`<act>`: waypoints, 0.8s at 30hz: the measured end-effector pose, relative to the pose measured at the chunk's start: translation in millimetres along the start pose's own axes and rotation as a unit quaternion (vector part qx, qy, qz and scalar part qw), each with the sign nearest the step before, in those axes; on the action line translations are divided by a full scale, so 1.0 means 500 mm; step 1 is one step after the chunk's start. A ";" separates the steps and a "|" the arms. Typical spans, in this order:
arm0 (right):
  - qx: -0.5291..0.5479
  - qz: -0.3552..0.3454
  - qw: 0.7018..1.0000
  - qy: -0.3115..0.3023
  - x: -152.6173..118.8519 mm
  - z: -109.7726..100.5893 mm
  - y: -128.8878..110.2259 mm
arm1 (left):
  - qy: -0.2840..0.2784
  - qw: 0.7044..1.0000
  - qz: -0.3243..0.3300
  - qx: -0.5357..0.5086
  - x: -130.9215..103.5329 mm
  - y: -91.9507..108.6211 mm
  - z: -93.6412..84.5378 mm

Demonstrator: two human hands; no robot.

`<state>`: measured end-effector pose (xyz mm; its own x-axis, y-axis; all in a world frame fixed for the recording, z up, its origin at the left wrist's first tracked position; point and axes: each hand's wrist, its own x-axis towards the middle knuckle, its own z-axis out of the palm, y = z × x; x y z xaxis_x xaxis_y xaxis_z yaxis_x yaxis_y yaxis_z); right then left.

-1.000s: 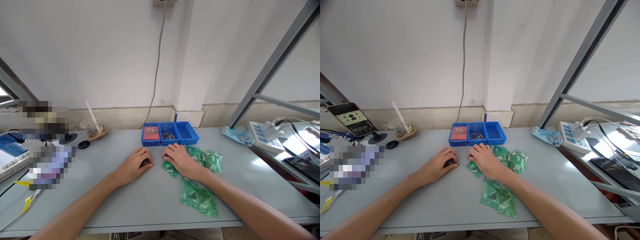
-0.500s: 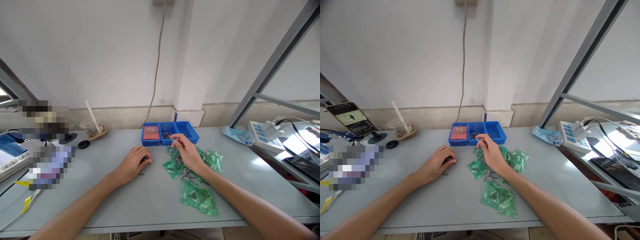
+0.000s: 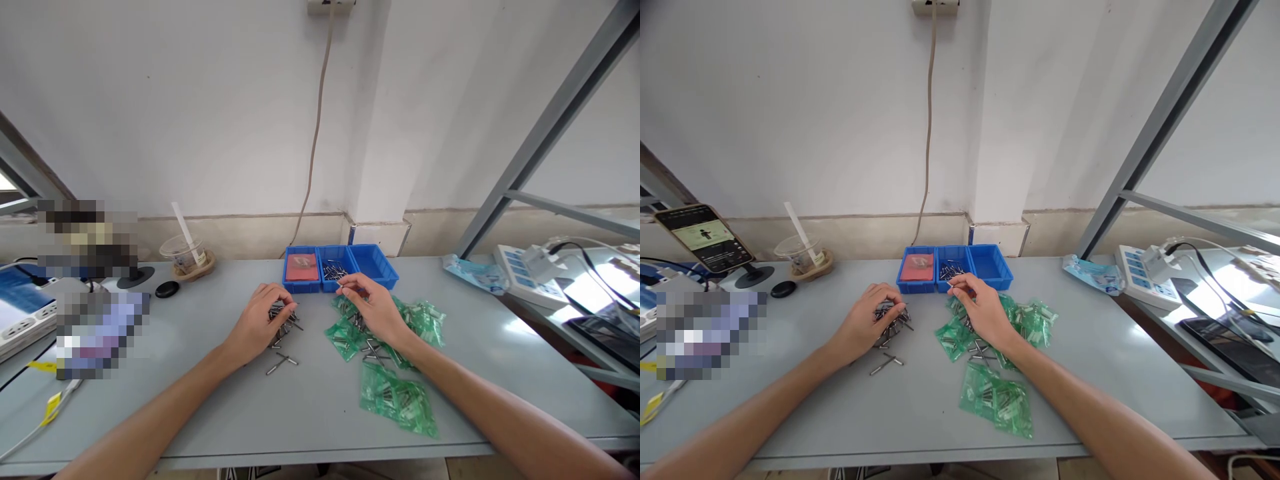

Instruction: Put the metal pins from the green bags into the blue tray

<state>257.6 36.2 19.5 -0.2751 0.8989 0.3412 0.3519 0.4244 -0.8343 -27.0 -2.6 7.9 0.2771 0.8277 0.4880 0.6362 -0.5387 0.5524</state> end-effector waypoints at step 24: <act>0.002 0.004 1.000 0.001 0.001 -0.002 -0.005 | 0.034 0.981 -0.163 -0.102 0.012 -0.005 -0.006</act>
<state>257.7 35.7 22.4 -0.2703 0.9028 0.3345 0.3499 0.4157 -0.8395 -29.4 3.1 11.4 0.0296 0.9526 0.3027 0.5237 -0.2728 0.8071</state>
